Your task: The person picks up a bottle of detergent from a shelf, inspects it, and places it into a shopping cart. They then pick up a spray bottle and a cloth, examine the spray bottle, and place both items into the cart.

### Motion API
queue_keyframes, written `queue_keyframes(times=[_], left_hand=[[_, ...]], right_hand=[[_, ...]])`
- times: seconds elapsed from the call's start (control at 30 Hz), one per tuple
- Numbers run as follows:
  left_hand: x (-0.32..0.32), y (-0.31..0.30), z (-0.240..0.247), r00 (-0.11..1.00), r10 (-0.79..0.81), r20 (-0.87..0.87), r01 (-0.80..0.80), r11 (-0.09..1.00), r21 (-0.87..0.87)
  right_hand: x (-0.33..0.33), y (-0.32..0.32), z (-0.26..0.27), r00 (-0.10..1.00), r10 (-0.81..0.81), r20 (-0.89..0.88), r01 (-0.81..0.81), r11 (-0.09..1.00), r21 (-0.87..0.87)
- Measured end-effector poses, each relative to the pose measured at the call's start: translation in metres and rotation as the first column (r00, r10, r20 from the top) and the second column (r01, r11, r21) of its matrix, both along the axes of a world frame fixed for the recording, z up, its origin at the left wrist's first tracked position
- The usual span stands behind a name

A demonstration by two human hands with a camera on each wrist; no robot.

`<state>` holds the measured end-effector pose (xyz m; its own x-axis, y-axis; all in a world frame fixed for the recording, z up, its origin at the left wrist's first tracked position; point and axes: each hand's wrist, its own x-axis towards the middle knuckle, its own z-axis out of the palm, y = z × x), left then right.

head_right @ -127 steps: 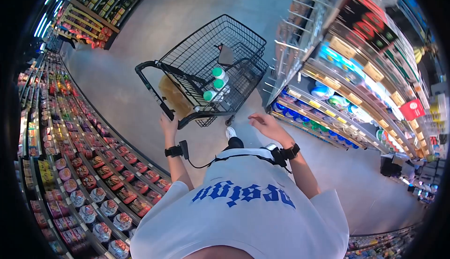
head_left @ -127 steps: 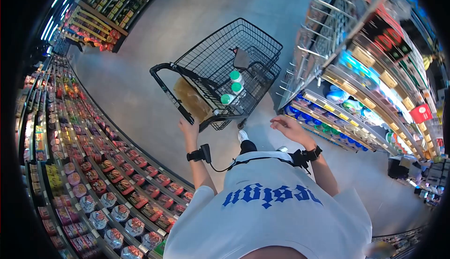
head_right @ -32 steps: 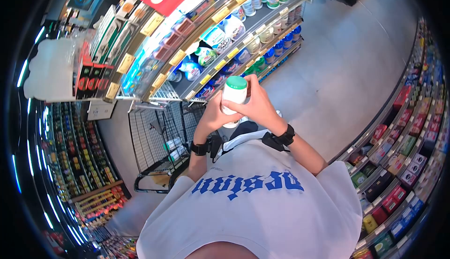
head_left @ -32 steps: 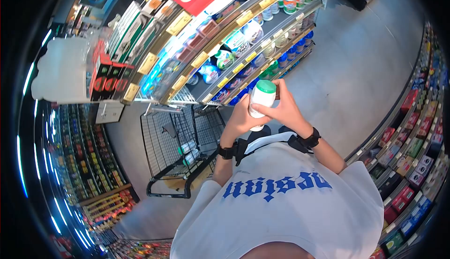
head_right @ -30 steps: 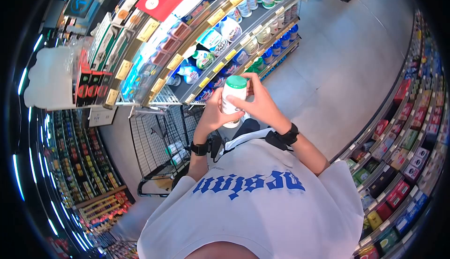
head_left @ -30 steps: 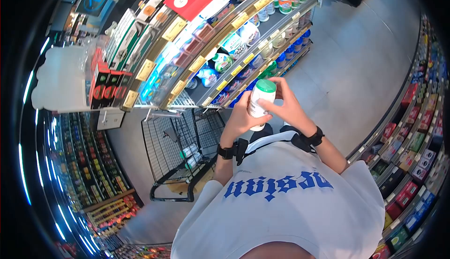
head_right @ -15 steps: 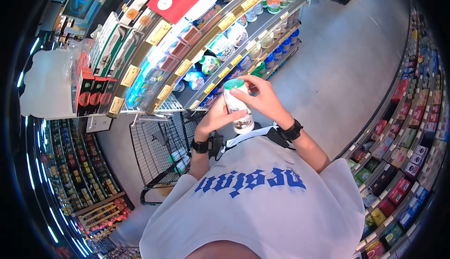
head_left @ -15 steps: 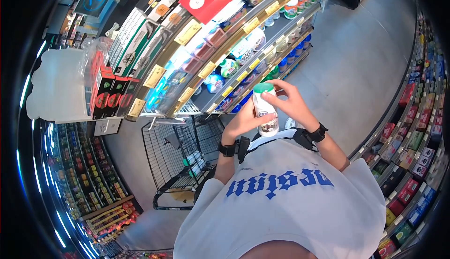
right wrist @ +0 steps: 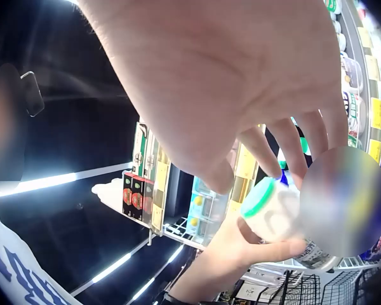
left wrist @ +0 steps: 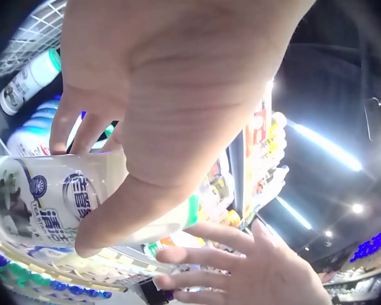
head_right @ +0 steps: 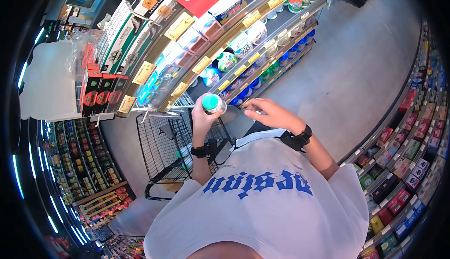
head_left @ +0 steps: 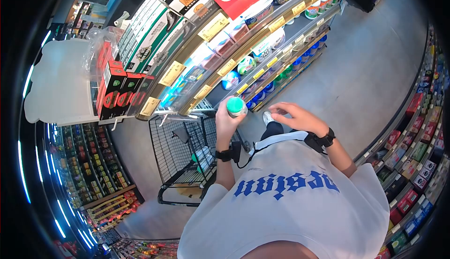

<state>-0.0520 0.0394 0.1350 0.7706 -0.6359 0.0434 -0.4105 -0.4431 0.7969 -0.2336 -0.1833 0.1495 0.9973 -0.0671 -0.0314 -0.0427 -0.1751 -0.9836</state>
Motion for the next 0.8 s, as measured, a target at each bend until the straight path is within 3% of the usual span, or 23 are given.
queue_keyframes(times=[0.03,0.13,0.37,0.43,0.57,0.63,0.8], left_hand=[[0.004,0.004,-0.006,1.000,-0.003,-0.004,0.003,1.000,0.006],[0.011,0.011,-0.022,0.954,0.149,0.259,-0.171,0.983,0.062],[0.037,0.016,-0.060,0.862,0.373,0.344,-0.365,0.927,-0.089],[0.052,0.022,-0.079,0.842,0.383,0.380,-0.389,0.919,-0.065],[0.075,0.021,-0.095,0.862,0.422,0.283,-0.390,0.906,-0.164],[0.084,0.018,-0.100,0.891,0.430,-0.148,-0.452,0.804,-0.387],[0.107,0.024,-0.111,0.868,0.487,-0.097,-0.494,0.832,-0.251]], right_hand=[[-0.004,-0.002,-0.003,0.999,-0.021,-0.027,0.022,0.999,0.031],[-0.014,-0.008,-0.006,0.995,-0.055,-0.086,0.061,0.996,0.067],[-0.028,-0.012,-0.011,0.980,-0.130,-0.149,0.135,0.991,0.023],[-0.033,-0.008,-0.014,0.978,-0.148,-0.148,0.152,0.988,0.022],[-0.043,-0.004,-0.021,0.973,-0.182,-0.145,0.185,0.983,0.012],[-0.047,-0.004,-0.024,0.969,-0.197,-0.152,0.204,0.979,0.028],[-0.055,-0.004,-0.024,0.955,-0.251,-0.158,0.261,0.964,0.048]])
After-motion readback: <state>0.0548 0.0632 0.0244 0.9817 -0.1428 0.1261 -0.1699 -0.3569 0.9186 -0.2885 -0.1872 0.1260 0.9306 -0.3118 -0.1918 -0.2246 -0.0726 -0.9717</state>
